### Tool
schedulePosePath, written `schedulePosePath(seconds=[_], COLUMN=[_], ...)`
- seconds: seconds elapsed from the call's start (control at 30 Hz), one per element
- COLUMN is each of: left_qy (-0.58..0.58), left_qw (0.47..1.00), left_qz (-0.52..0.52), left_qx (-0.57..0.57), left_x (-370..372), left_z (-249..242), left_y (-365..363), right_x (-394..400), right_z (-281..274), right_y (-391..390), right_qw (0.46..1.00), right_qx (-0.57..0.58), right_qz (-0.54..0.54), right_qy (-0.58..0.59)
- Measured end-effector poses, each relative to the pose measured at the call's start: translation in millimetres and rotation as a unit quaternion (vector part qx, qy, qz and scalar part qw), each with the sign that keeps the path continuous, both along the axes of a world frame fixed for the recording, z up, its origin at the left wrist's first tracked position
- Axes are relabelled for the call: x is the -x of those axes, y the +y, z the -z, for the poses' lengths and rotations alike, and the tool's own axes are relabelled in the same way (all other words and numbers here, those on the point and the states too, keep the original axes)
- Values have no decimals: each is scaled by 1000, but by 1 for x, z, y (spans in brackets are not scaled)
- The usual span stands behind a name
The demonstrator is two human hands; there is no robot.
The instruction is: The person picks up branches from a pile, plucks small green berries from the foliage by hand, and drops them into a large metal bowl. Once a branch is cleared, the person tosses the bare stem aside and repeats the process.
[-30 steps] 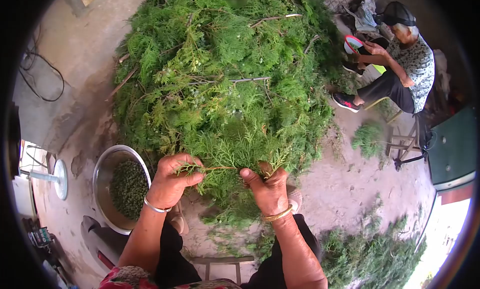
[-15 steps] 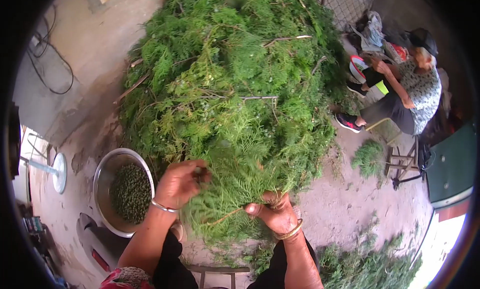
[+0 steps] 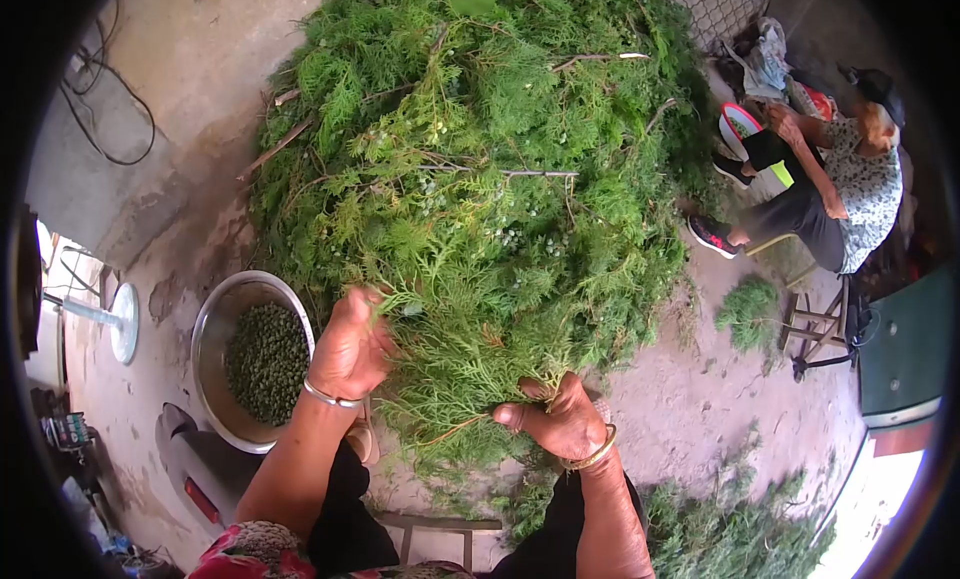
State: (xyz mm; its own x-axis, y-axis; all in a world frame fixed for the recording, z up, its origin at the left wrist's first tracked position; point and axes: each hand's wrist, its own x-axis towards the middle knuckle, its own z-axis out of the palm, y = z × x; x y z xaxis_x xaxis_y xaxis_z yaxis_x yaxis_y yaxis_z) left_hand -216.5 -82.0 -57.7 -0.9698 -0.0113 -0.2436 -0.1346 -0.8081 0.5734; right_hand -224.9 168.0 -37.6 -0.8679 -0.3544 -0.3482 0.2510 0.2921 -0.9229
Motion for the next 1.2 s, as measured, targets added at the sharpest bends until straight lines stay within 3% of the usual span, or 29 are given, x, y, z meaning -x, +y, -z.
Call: schedulePosePath(seconds=[0.07,0.17,0.23,0.33,0.43,0.5,0.57,0.63,0.67,0.77,0.87,0.9,1.0,1.1,1.17,1.2], left_qy=[22,-4,14,59,-4,-102,-99,-120,-116,-5,49,49,43,-67,-93,-97], left_qw=[991,976,969,923,938,954,978,989,992,983,982,982,996,972,969,972], left_qz=[21,-4,-13,-42,-120,-157,-127,-38,-39,52,77,80,82,132,121,68], left_qx=[129,216,248,377,327,234,129,80,-6,-174,-165,-166,-11,185,192,201], left_x=[0,0,-1,-3,-6,0,3,5,7,10,9,8,4,-3,-8,-10], left_z=[-21,-18,-7,-17,-17,-16,6,-1,6,-1,1,2,6,-9,-9,-6], left_y=[5,9,2,4,15,12,-3,-15,-19,-14,-10,-8,-5,5,-1,-15], right_x=[-1,-2,-1,-1,1,1,3,6,7,16,22,25,32,36,36,37], right_z=[4,0,4,11,1,-13,-5,-3,4,8,18,20,28,30,30,30], right_y=[0,-4,-3,-1,-7,-11,-6,-7,-2,0,3,4,7,13,13,13], right_qw=[1000,998,999,998,996,993,991,981,974,945,864,864,830,787,781,775], right_qx=[22,60,-6,1,0,91,93,192,211,273,413,412,440,477,483,489], right_qz=[1,-14,-51,-66,-92,-77,-93,26,67,155,245,247,320,349,351,353], right_qy=[-14,-1,-18,-16,6,-16,-15,-34,-53,-93,-150,-149,-126,-177,-183,-191])
